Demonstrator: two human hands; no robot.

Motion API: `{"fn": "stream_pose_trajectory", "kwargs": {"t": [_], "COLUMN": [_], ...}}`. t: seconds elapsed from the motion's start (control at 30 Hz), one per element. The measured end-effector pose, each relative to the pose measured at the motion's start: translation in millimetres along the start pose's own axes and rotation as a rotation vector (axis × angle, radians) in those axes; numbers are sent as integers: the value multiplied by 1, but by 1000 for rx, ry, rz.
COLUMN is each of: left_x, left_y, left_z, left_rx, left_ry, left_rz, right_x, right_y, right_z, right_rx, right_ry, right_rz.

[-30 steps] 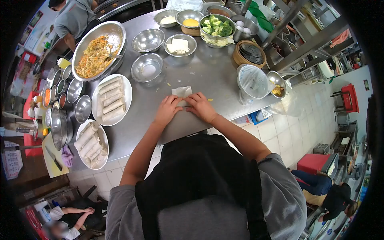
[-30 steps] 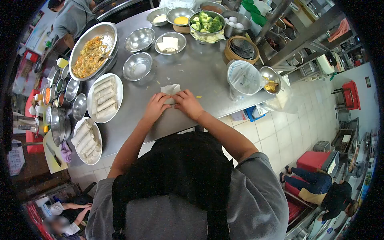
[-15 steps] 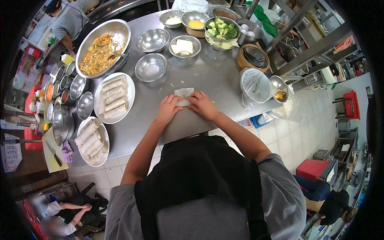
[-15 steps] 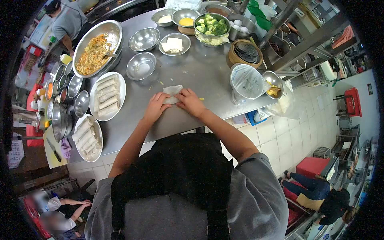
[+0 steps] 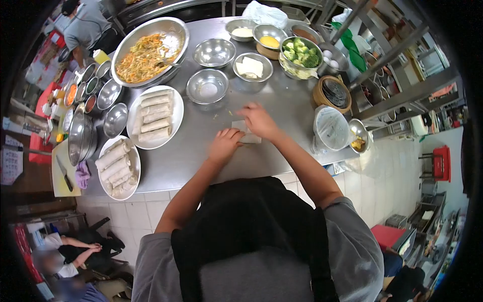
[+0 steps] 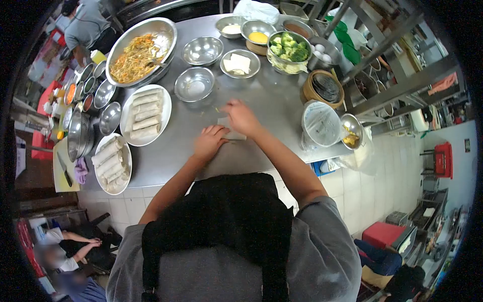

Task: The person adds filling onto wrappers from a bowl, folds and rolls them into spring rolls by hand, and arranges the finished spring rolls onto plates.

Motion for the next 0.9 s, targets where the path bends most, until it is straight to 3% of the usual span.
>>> {"fn": "stream_pose_trajectory", "kwargs": {"t": [0.13, 0.33, 0.43, 0.53, 0.6, 0.67, 0.73, 0.83, 0.9], "left_x": [4, 12, 15, 16, 15, 14, 12, 12, 14], "left_y": [-4, -10, -9, -12, -12, -11, -8, -9, -10], "left_z": [-8, -12, -13, -13, -13, -13, -15, -16, -16], "left_rx": [-56, -109, -89, -98, -109, -112, -108, -102, -136], "left_ry": [37, 3, 26, 38, 35, 30, 29, 34, 22], "left_rz": [-69, -126, -123, -111, -96, -92, -98, -71, -124], "right_x": [-85, -150, -170, -162, -135, -93, -46, 9, 22], "right_y": [-19, -98, -117, -90, -71, -33, -48, -44, -34], "right_z": [29, 5, -9, -27, -30, -12, -39, -50, -31], "right_rx": [183, 552, 126, -680, -948, -611, -590, 5, 254], "right_ry": [115, 30, 95, -353, -536, -454, -48, 270, 274], "right_rz": [62, 300, 497, 419, 517, 636, 644, 358, 418]}}
Point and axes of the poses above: each hand's wrist, its own x-axis away from the middle knuckle, its own y-axis out of the back of the hand, z = x × y, the point moved 6 cm from there along -x, towards the middle knuckle, and after that the axes turned 5 degrees about -z, right-handed, at the moved point
